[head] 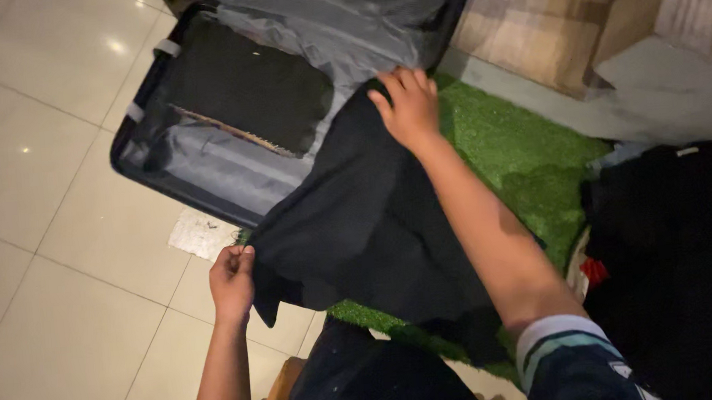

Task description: The person picks up a dark garment from a pile on the floor, spreads it out on a small patch of artificial turf, and folds the sleeves and body inward by hand before placing the folded item into an open suitcase.

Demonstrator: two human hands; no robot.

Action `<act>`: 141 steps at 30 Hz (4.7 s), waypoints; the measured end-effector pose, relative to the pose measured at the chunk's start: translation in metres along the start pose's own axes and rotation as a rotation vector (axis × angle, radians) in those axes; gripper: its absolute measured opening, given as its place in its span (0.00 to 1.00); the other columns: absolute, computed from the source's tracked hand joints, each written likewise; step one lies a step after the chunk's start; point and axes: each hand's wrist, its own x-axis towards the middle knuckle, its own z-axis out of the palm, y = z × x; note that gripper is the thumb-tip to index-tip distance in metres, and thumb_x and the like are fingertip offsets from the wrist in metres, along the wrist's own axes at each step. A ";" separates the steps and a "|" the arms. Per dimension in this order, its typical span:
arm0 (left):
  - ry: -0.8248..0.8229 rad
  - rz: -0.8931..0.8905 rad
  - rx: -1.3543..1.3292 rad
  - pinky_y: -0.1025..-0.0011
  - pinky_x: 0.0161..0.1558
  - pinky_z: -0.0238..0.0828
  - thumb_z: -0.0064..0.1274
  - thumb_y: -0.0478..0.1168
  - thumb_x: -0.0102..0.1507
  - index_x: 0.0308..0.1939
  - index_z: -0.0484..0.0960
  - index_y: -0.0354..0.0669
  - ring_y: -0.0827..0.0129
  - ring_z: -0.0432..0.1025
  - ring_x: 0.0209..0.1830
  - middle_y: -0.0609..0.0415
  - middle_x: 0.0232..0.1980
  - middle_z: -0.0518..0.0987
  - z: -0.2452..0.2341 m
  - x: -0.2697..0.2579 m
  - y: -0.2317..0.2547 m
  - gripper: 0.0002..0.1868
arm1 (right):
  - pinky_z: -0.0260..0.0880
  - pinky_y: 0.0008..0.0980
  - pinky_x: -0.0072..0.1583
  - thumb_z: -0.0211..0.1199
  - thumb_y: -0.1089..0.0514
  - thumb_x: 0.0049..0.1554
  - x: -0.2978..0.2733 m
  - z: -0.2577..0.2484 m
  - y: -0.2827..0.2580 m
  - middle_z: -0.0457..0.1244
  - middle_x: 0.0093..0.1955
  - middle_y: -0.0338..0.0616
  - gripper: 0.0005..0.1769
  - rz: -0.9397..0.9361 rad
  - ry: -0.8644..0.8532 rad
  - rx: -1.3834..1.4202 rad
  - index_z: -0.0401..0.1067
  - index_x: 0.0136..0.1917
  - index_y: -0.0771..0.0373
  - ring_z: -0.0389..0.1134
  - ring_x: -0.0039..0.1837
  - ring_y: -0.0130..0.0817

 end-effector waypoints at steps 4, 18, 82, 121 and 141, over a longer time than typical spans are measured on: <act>0.008 0.037 0.131 0.78 0.32 0.59 0.56 0.41 0.69 0.41 0.79 0.38 0.80 0.64 0.28 0.61 0.29 0.75 -0.003 0.012 -0.014 0.09 | 0.68 0.51 0.55 0.64 0.49 0.64 -0.143 -0.033 0.075 0.66 0.47 0.52 0.14 0.336 -0.072 -0.034 0.74 0.51 0.62 0.67 0.53 0.56; 0.131 0.283 0.537 0.69 0.44 0.71 0.58 0.40 0.69 0.43 0.79 0.34 0.64 0.77 0.37 0.48 0.38 0.82 0.023 0.016 -0.007 0.10 | 0.68 0.45 0.64 0.72 0.46 0.57 -0.405 -0.143 0.178 0.66 0.62 0.56 0.26 0.970 -0.366 0.001 0.75 0.62 0.61 0.68 0.63 0.54; -1.745 1.099 1.088 0.55 0.46 0.75 0.48 0.47 0.65 0.48 0.85 0.47 0.54 0.79 0.46 0.47 0.44 0.83 0.278 -0.265 -0.109 0.14 | 0.71 0.42 0.46 0.65 0.66 0.58 -0.279 -0.252 0.288 0.69 0.39 0.54 0.01 0.697 0.080 0.033 0.74 0.45 0.66 0.73 0.42 0.49; -1.224 0.958 0.303 0.60 0.36 0.72 0.62 0.33 0.59 0.35 0.77 0.36 0.54 0.77 0.32 0.43 0.33 0.79 0.564 -0.114 0.135 0.08 | 0.60 0.26 0.47 0.70 0.60 0.63 -0.324 -0.214 0.216 0.59 0.40 0.30 0.10 0.949 0.131 0.782 0.70 0.45 0.63 0.57 0.43 0.20; -1.331 1.076 0.440 0.50 0.45 0.70 0.52 0.40 0.70 0.52 0.75 0.39 0.38 0.74 0.48 0.40 0.47 0.82 0.595 -0.109 0.140 0.11 | 0.67 0.41 0.62 0.72 0.49 0.59 -0.378 -0.195 0.176 0.68 0.63 0.52 0.29 0.807 -0.090 0.655 0.70 0.66 0.70 0.67 0.62 0.43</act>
